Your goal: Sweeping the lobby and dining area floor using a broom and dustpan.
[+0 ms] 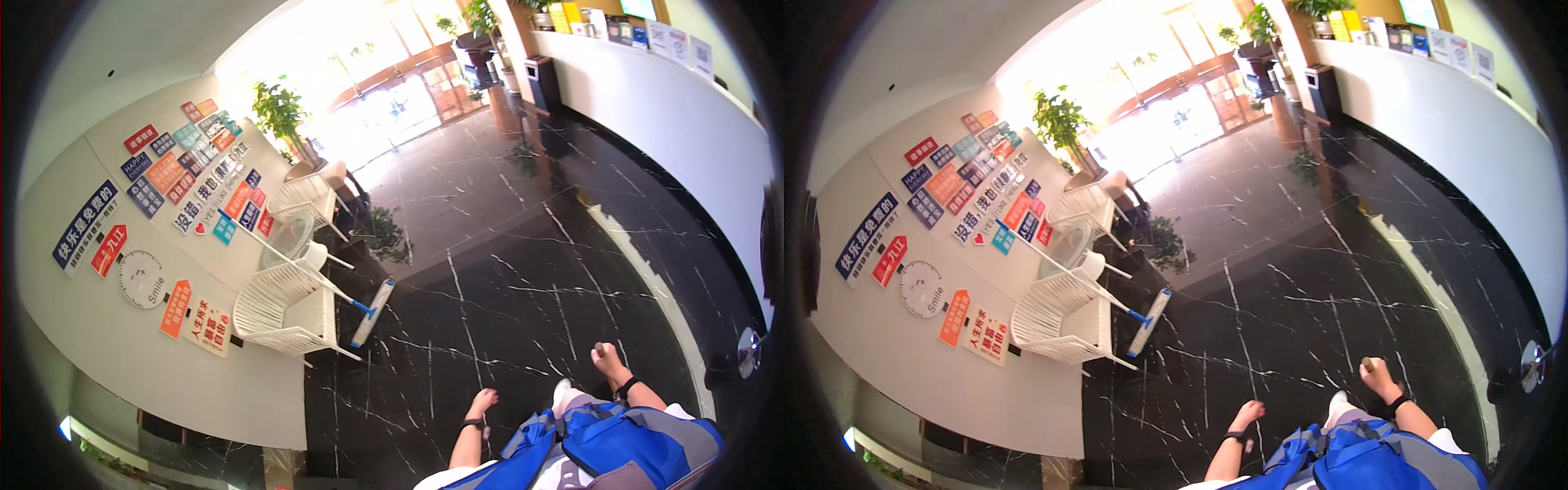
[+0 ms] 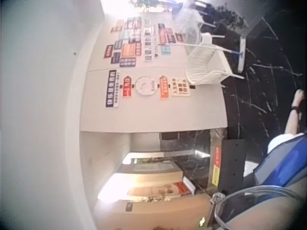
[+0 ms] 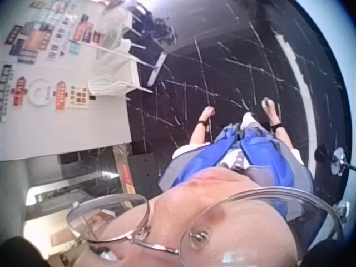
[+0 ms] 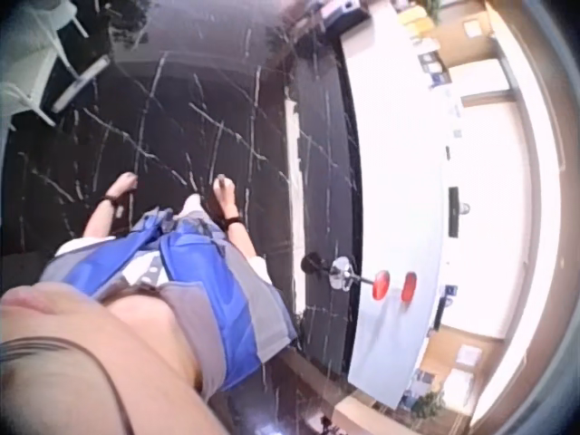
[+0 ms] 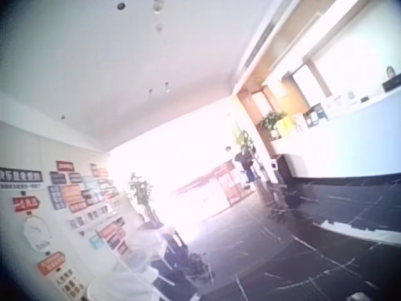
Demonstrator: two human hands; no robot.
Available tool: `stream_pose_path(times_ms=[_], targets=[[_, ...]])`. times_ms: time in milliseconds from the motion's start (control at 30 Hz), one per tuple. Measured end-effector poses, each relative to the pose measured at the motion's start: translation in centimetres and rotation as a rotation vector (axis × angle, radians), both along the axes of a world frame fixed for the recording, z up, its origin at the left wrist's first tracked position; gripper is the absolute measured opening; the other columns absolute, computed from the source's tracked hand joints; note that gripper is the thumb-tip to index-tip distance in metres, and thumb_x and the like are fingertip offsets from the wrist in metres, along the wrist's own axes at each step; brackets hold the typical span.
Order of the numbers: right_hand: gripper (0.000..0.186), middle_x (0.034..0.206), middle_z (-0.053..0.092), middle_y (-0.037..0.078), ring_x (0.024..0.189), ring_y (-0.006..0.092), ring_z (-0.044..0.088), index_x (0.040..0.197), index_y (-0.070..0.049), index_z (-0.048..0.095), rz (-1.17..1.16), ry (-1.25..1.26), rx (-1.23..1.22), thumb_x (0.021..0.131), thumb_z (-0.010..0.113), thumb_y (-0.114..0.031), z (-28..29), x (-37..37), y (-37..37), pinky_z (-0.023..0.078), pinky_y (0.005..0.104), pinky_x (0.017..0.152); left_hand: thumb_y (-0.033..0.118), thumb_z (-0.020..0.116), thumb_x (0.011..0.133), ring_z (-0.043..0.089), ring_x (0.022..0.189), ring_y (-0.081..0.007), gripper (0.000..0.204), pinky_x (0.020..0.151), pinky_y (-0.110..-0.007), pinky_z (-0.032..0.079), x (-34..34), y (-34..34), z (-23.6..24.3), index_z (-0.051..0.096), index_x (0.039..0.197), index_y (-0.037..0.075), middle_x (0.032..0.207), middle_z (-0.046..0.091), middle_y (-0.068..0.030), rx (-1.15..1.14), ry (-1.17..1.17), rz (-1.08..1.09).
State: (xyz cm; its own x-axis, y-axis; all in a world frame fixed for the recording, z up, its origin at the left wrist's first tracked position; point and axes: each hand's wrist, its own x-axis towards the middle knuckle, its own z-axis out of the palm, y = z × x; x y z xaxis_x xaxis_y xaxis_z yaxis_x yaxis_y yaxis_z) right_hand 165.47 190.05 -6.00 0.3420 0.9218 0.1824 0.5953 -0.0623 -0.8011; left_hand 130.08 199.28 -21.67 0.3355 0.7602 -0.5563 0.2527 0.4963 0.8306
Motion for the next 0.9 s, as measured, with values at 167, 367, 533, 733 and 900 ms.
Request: stream_pose_path(times_ms=[167, 367, 533, 733, 900], targets=[[0.019, 0.043, 0.043, 0.012, 0.042, 0.0136, 0.044, 0.051, 0.002, 0.044, -0.049, 0.072, -0.094, 0.065, 0.05, -0.009, -3.1, 4.5, 9.8, 0.032, 0.0325, 0.04, 0.02, 0.038, 0.079, 0.052, 0.077, -0.0135, 0.022, 0.067, -0.026, 0.039, 6.6, 12.7, 4.6, 0.047, 0.094, 0.006, 0.087, 0.054, -0.006, 0.006, 0.077, -0.068], [0.018, 0.048, 0.049, 0.016, 0.05, 0.0169, 0.053, 0.052, 0.005, 0.047, -0.129, 0.157, -0.36, 0.062, 0.049, -0.01, -5.0, 8.3, 23.3, 0.038, 0.0343, 0.044, 0.01, 0.043, 0.072, 0.051, 0.056, -0.013, 0.013, 0.048, -0.026, 0.038, 2.7, 19.8, -2.3, 0.055, 0.067, 0.007, 0.063, 0.054, -0.0021, 0.338, 0.171, -0.654], [0.018, 0.051, 0.051, 0.019, 0.052, 0.023, 0.055, 0.054, 0.007, 0.048, -0.189, 0.185, -0.273, 0.063, 0.048, -0.009, -7.5, 13.7, 31.4, 0.039, 0.0351, 0.046, 0.01, 0.049, 0.068, 0.051, 0.057, -0.0133, 0.009, 0.054, -0.026, 0.041, 4.6, 19.3, 4.3, 0.057, 0.068, 0.005, 0.062, 0.054, -0.0019, -0.386, -0.052, -0.763], [0.022, 0.04, 0.042, 0.006, 0.038, 0.012, 0.042, 0.045, 0.002, 0.042, -0.104, 0.245, -0.336, 0.064, 0.047, -0.009, -7.4, 14.5, 43.7, 0.032, 0.0308, 0.037, 0.009, 0.051, 0.066, 0.051, 0.059, -0.0135, 0.009, 0.057, -0.025, 0.041, 6.4, 26.1, 11.1, 0.057, 0.07, 0.005, 0.062, 0.054, -0.0022, -0.671, -0.129, -0.342], [0.017, 0.051, 0.05, 0.02, 0.052, 0.0263, 0.055, 0.054, 0.005, 0.047, 0.05, 0.087, -0.343, 0.062, 0.049, -0.011, -6.9, 12.5, 53.8, 0.038, 0.0359, 0.046, 0.009, 0.052, 0.065, 0.051, 0.06, -0.0136, 0.009, 0.06, -0.025, 0.041, 6.7, 34.9, 12.1, 0.057, 0.071, 0.005, 0.062, 0.054, -0.0025, -0.702, -0.199, -0.141]])
